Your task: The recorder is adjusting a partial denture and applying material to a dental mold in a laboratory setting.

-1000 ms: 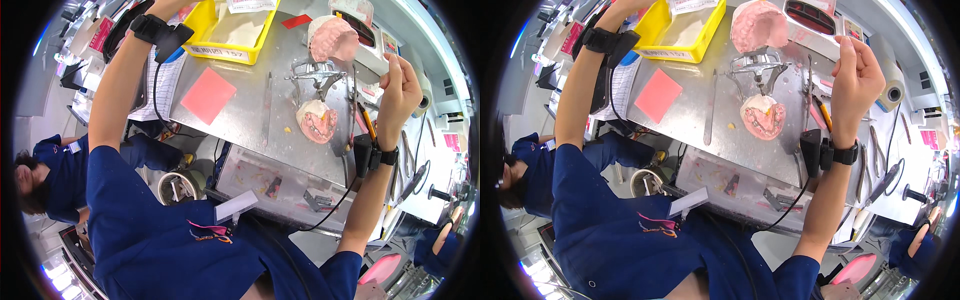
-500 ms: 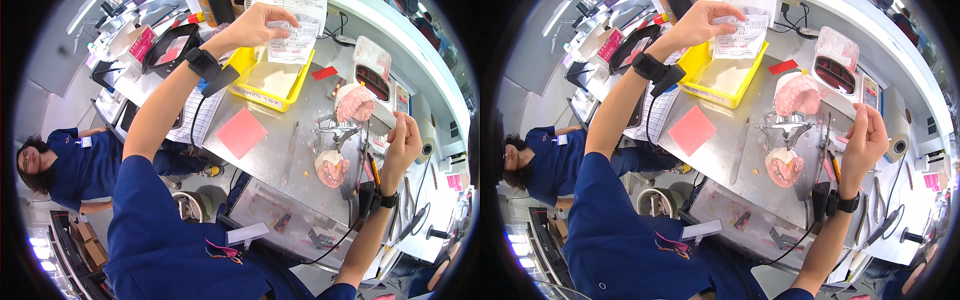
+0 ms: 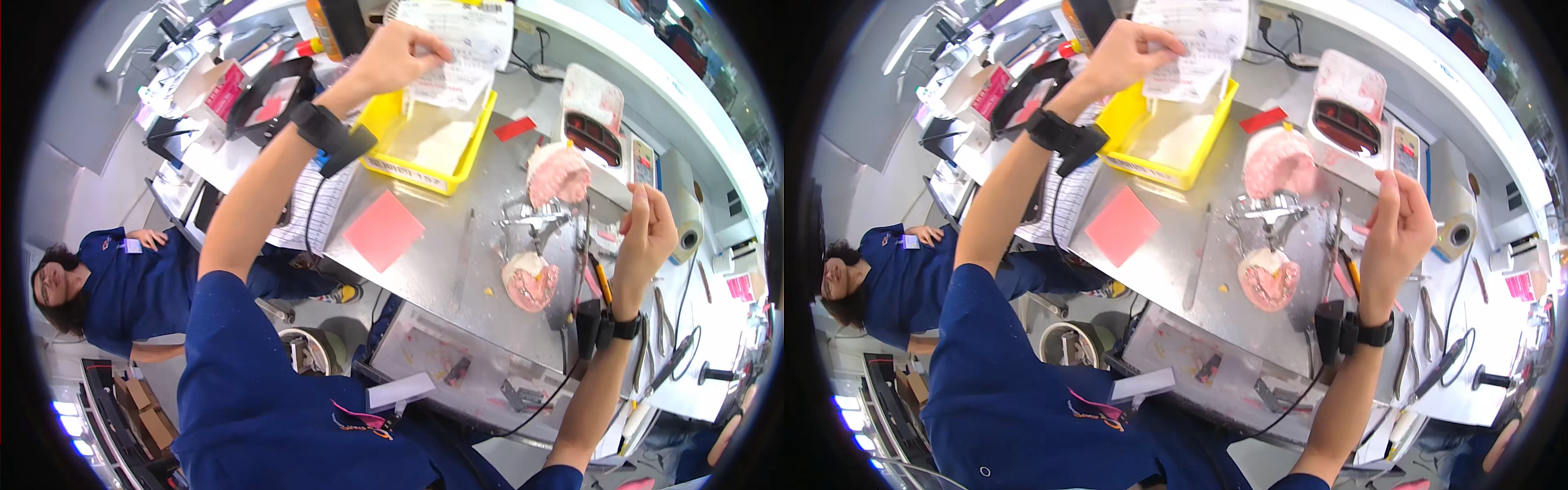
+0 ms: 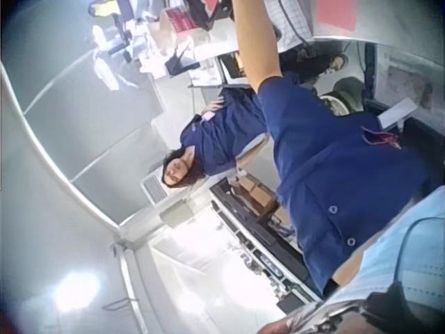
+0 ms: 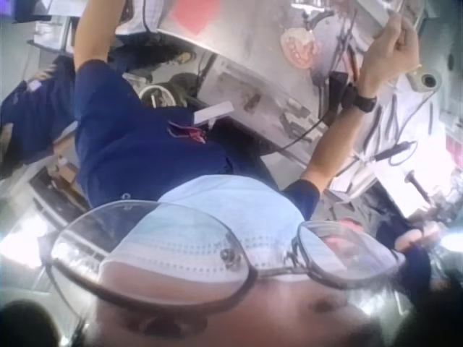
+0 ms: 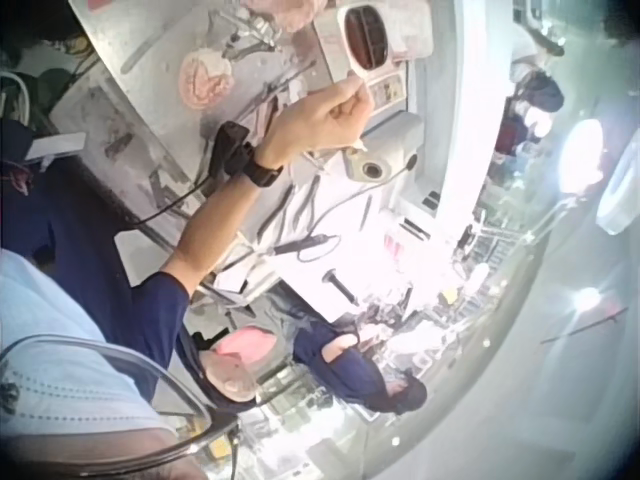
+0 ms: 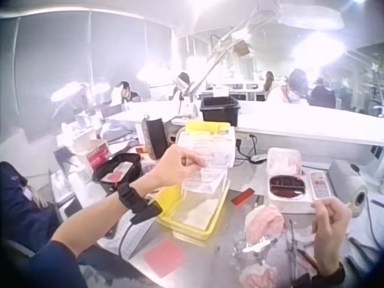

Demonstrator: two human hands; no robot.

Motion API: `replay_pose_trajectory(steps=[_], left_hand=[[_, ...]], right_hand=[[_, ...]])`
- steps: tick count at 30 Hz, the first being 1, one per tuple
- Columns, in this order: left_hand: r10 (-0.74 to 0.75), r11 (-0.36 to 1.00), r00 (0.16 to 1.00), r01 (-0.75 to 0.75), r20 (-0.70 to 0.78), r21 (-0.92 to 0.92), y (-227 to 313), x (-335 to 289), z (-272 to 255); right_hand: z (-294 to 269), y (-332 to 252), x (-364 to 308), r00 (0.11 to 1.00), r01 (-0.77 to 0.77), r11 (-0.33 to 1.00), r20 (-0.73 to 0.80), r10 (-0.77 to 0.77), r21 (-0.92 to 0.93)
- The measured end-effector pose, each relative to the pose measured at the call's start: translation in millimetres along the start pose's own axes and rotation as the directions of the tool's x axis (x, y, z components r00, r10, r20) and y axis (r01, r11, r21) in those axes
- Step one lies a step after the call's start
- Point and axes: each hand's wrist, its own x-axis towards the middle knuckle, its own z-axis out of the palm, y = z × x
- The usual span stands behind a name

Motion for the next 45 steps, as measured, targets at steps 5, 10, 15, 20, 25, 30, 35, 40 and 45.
replay_pose_trajectory(steps=[5, 10, 15, 20, 25, 30, 35, 40, 45], left_hand=[[0.148, 0.965, 0.987, -0.157, 0.057, 0.211, 7.7, -5.6, -1.4], [0.154, 0.888, 0.975, -0.207, 0.158, 0.411, 19.2, -20.2, 13.6], [-0.011, 0.785, 0.998, -0.026, 0.056, 0.619, 42.8, -42.0, 33.6], [-0.138, 0.852, 0.984, 0.062, 0.110, 0.521, 61.6, -49.1, 33.4], [-0.030, 0.947, 0.981, -0.034, 0.194, 0.319, 76.3, -54.9, 48.2], [-0.057, 0.969, 0.986, 0.016, 0.158, 0.246, 84.7, -57.2, 79.1], [-0.077, 0.939, 0.996, 0.056, 0.050, 0.339, 83.6, -62.4, 100.8], [-0.014, 0.979, 1.000, 0.010, 0.019, 0.203, 76.1, -65.5, 106.2], [0.133, 0.969, 0.991, -0.130, 0.000, 0.212, 76.3, -66.3, 103.9]], right_hand=[[1.4, -0.9, -0.6, 1.000, -0.022, 1.000, -0.012, 0.022, 0.022], [-0.1, 0.7, -0.7, 1.000, -0.001, 1.000, -0.006, 0.001, 0.024], [-0.7, 1.4, -0.6, 1.000, -0.003, 1.000, 0.006, 0.003, -0.013], [0.6, 2.2, -1.2, 1.000, 0.017, 1.000, -0.008, -0.017, 0.012], [-0.5, 5.2, -0.4, 1.000, 0.019, 1.000, 0.001, -0.019, 0.012], [0.9, 8.1, 0.3, 1.000, 0.008, 1.000, -0.009, -0.008, 0.016], [-0.1, 8.4, 0.4, 1.000, 0.007, 1.000, 0.007, -0.007, 0.010], [-0.8, 11.0, 0.4, 1.000, 0.012, 1.000, 0.012, -0.012, 0.014], [-1.3, 11.3, -0.1, 1.000, 0.016, 1.000, 0.021, -0.016, 0.016]])
